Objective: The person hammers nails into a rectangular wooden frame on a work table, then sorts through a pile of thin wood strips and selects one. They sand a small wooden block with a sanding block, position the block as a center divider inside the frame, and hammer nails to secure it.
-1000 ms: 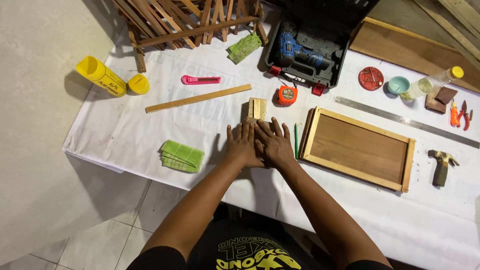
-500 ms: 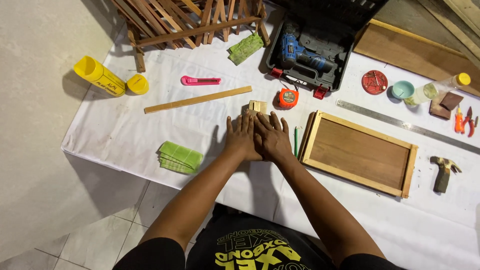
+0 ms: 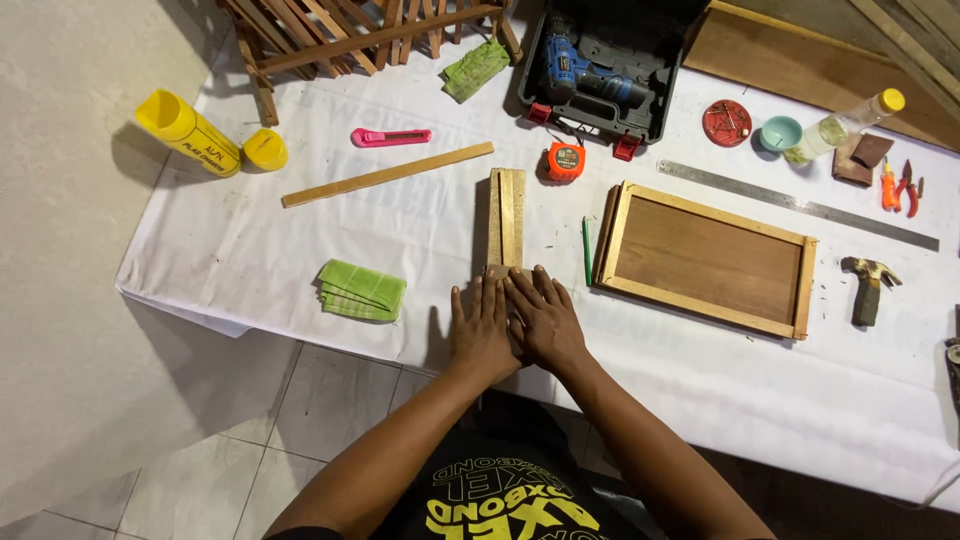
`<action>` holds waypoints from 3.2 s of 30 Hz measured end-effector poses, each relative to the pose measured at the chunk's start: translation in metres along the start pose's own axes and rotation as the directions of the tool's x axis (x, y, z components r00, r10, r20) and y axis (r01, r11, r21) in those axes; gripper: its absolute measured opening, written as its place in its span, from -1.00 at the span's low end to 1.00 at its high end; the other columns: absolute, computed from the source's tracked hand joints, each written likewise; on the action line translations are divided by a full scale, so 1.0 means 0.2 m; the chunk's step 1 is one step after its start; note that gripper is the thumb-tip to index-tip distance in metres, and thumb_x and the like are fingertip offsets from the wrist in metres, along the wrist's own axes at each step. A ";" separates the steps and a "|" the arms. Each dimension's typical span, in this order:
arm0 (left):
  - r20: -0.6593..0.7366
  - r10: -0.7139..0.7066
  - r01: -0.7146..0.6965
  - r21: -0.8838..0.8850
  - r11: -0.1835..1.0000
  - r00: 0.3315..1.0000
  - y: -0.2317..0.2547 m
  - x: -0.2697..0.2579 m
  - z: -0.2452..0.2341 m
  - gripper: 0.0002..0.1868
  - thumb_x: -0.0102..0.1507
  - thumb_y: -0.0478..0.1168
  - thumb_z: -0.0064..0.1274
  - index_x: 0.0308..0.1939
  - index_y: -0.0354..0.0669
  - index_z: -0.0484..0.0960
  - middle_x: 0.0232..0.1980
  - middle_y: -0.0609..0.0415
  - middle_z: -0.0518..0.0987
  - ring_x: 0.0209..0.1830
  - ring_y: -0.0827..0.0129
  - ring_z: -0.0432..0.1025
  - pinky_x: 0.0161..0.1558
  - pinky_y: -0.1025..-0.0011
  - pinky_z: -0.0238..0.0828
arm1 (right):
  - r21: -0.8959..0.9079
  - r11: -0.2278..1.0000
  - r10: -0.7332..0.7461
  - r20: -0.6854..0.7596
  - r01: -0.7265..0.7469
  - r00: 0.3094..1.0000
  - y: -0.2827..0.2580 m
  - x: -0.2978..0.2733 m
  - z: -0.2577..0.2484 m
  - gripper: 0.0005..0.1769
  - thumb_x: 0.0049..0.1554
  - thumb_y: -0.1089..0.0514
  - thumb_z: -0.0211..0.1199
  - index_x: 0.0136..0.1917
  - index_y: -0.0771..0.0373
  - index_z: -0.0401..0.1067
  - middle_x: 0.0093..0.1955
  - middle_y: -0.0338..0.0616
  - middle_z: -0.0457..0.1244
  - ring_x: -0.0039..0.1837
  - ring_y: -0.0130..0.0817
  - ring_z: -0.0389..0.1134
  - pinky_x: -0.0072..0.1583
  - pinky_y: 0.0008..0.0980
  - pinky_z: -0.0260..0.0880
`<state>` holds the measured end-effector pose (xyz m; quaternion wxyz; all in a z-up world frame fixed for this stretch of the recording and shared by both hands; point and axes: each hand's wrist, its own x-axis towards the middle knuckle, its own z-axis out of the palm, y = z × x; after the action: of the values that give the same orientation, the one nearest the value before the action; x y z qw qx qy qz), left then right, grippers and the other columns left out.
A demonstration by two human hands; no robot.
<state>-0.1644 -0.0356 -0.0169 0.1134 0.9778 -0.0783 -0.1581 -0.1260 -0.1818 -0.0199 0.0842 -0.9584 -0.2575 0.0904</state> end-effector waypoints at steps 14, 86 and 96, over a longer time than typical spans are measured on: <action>0.135 -0.082 0.076 0.051 0.996 0.987 -0.22 0.80 -0.36 0.46 0.00 0.49 0.14 0.62 -0.28 -0.29 0.70 -0.19 -0.34 0.70 0.05 -0.42 0.49 -0.23 -0.73 | 0.158 0.984 -0.047 -0.193 0.078 0.980 0.27 0.79 -0.15 -0.32 0.10 0.10 0.10 0.51 0.16 0.28 0.59 -0.03 0.10 0.59 0.26 -0.02 0.54 -0.01 -0.05; -0.297 0.243 -0.247 0.023 0.969 0.924 0.10 0.35 -0.01 -0.39 0.22 -0.02 0.17 0.30 -0.17 0.47 0.49 -0.05 0.29 0.55 0.10 0.08 0.53 -0.14 -0.28 | 0.062 0.998 -0.002 -0.406 0.029 0.914 0.25 -0.10 -0.09 -0.36 -0.01 0.12 0.32 0.37 0.11 0.42 0.42 -0.07 0.23 0.40 0.07 0.18 0.38 0.02 0.12; -0.377 -0.229 0.048 -0.433 0.900 0.898 -0.06 0.52 -0.22 -0.76 0.19 -0.07 0.25 -0.08 0.06 0.68 -0.07 0.11 0.60 -0.12 0.16 0.56 -0.04 0.08 0.39 | 0.329 0.944 0.116 -0.319 -0.005 0.941 0.23 0.34 -0.03 -0.49 0.10 0.13 0.25 0.34 0.10 0.48 0.17 -0.10 0.33 0.20 -0.04 0.27 0.22 -0.03 0.20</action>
<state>-0.0505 -0.0347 -0.0108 0.3197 0.9453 0.0543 0.0344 -0.0454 -0.1873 -0.0316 0.2796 -0.9404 -0.1913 -0.0296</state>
